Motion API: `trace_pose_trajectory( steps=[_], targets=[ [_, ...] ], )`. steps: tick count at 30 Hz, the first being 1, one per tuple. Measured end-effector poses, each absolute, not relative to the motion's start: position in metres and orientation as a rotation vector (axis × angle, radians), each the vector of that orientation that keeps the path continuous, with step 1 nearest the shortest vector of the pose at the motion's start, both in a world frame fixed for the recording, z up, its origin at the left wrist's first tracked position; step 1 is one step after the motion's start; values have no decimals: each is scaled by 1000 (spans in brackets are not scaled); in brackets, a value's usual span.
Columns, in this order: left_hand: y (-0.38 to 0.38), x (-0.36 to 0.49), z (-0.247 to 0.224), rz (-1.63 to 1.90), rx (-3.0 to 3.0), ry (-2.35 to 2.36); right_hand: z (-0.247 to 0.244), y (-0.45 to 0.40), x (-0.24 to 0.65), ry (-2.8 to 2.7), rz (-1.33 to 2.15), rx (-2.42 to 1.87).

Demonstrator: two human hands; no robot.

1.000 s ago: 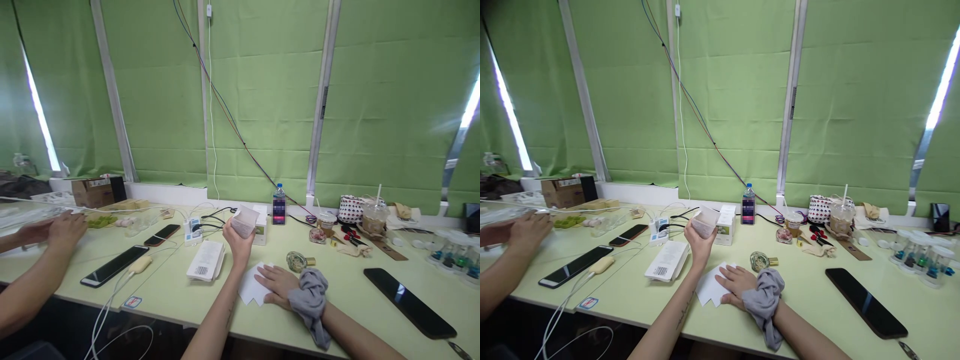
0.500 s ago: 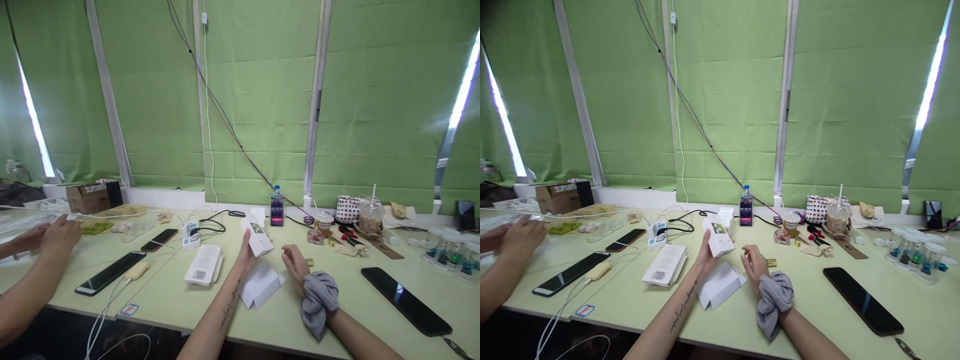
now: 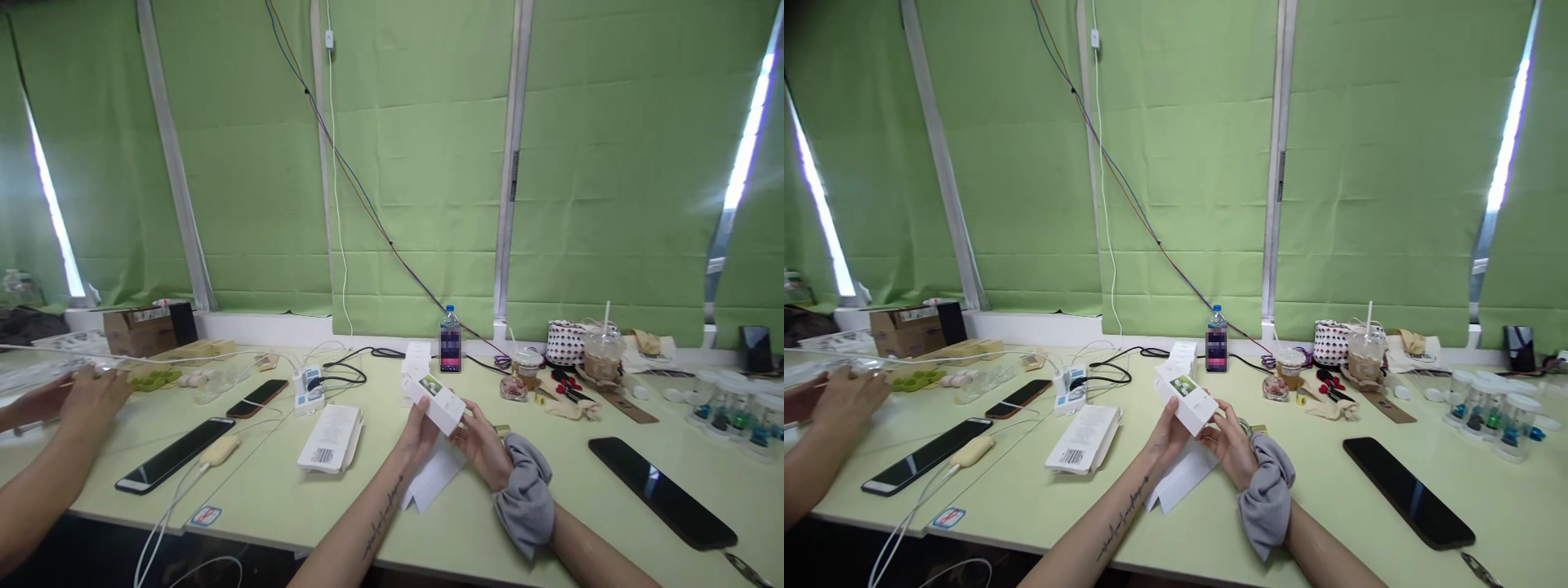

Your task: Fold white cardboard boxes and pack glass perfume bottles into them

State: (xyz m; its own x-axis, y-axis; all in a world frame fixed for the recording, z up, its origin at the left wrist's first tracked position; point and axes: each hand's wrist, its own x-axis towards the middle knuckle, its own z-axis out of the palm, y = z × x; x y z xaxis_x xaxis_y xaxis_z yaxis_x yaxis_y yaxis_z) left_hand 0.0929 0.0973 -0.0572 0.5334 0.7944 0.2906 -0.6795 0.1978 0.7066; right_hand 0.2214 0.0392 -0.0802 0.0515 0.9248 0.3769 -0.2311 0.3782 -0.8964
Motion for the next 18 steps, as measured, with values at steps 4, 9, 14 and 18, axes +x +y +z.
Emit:
trace_pose_trajectory(
  steps=[4,9,14,18],
  targets=[
    [99,93,-60,1056,914,151,-80,40,226,-1119,1076,-698],
    [100,90,-62,1065,957,167,-81,41,229,-1109,1113,-644],
    [100,90,-61,1073,974,171,-76,36,225,-1155,1139,-633],
    [101,89,-58,1099,925,171,-70,29,220,-1218,1150,-618]
  ],
)
